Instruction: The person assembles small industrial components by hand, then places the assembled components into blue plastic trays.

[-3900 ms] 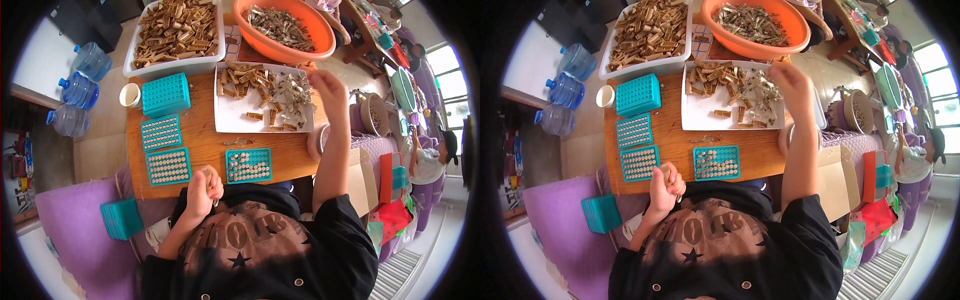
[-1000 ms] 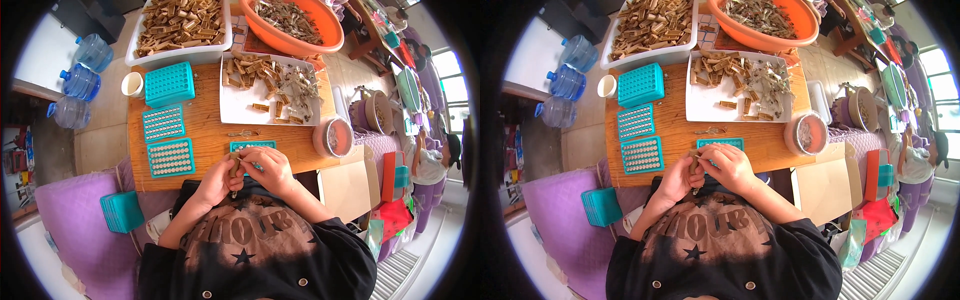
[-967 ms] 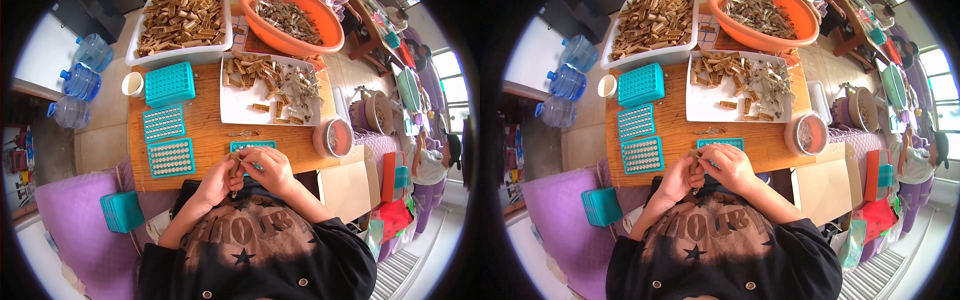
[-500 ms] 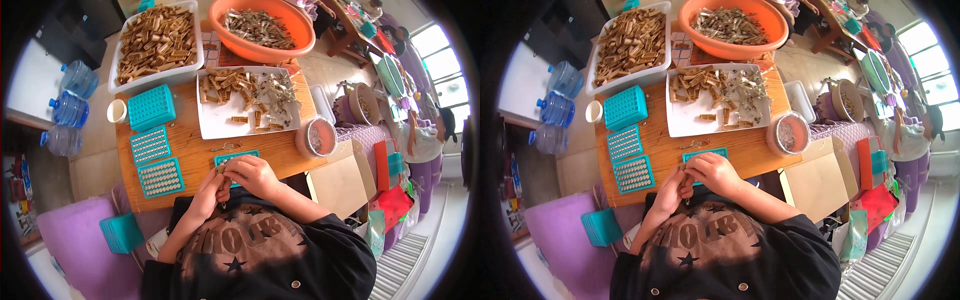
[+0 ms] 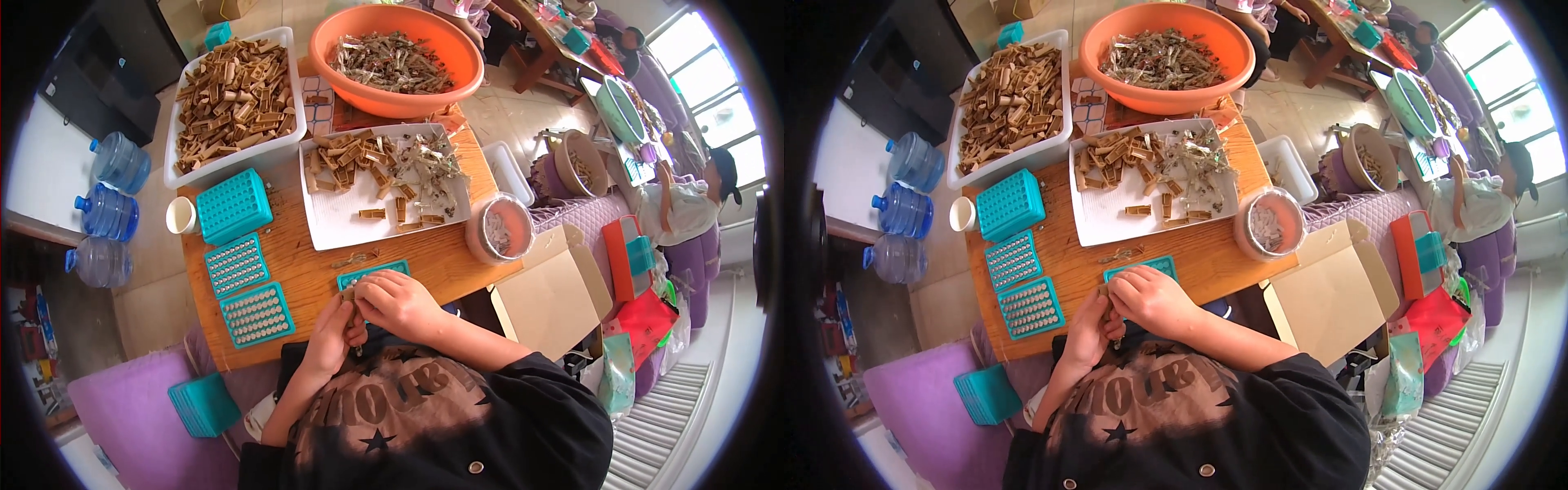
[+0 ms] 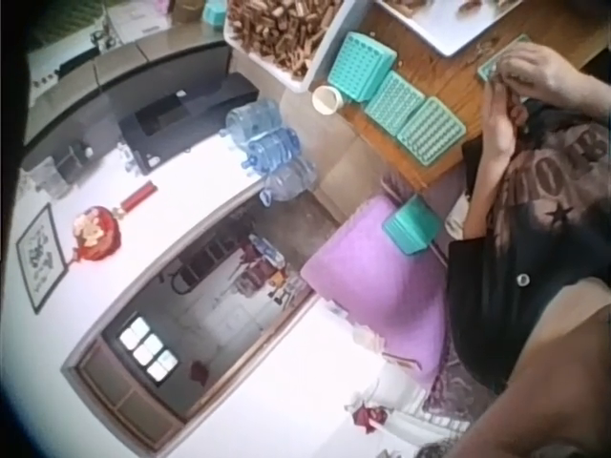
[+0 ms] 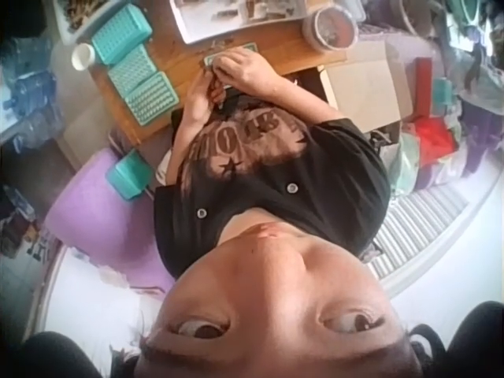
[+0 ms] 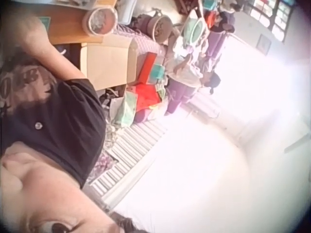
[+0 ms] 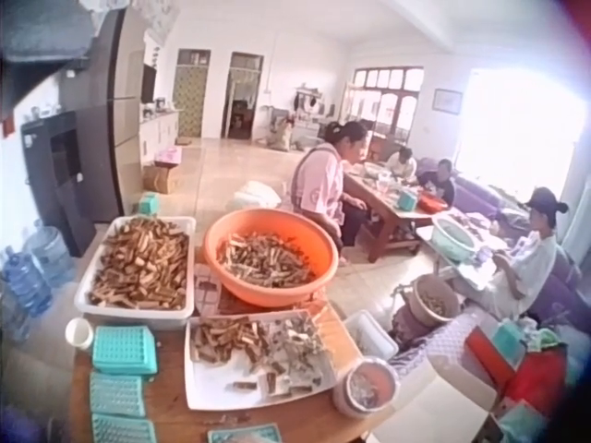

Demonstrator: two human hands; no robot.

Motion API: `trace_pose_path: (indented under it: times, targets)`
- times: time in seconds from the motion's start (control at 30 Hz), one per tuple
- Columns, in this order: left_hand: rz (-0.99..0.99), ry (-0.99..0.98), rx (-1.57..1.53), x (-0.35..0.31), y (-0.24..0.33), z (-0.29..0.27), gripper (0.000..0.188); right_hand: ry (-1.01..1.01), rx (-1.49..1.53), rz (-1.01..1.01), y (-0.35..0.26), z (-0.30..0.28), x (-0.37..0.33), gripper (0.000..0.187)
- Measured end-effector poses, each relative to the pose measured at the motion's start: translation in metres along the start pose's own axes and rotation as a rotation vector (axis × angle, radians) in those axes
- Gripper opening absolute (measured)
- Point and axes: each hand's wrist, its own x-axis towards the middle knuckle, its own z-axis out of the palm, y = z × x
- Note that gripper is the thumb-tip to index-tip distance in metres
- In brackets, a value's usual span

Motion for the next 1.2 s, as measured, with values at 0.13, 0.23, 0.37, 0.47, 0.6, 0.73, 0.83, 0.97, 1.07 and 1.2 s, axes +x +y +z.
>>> trace_pose_path:
  times: [0.13,0.23,0.37,0.47,0.6,0.73,0.83,0.97,1.07,1.2]
  targets:
    - [-0.007,-0.008,0.003,0.001,-0.002,-0.002,0.014,-0.032,-0.010,-0.004,0.000,0.000,0.000,0.019]
    - [-0.012,0.015,-0.009,0.001,-0.002,-0.001,0.014,-0.001,0.011,0.019,0.000,0.004,-0.001,0.020]
    - [-0.015,0.000,-0.051,0.002,-0.003,-0.003,0.015,0.025,0.062,0.033,0.003,0.009,-0.006,0.019]
    - [-0.018,-0.008,-0.058,0.001,-0.002,-0.003,0.016,0.049,0.116,0.054,0.004,0.008,-0.006,0.019]
    - [-0.032,-0.040,-0.065,-0.002,0.003,0.003,0.018,0.084,0.137,0.072,0.003,0.003,-0.009,0.020]
    - [-0.021,-0.067,-0.028,0.000,-0.001,0.002,0.019,0.098,0.098,0.038,0.004,0.004,-0.011,0.020]
    - [-0.040,-0.047,-0.011,-0.001,-0.001,-0.005,0.021,0.052,0.100,0.002,0.007,0.001,-0.010,0.022]
    - [-0.094,-0.301,0.202,0.001,0.004,-0.013,0.036,-0.213,0.638,0.119,0.015,-0.034,0.002,0.026]
    - [-0.150,-0.449,0.340,-0.002,0.012,-0.004,0.055,-0.351,0.747,0.101,0.033,-0.069,0.010,0.026]
    - [0.331,-0.170,0.222,0.009,0.024,-0.009,0.063,0.477,0.892,0.470,0.113,-0.130,-0.017,0.027]
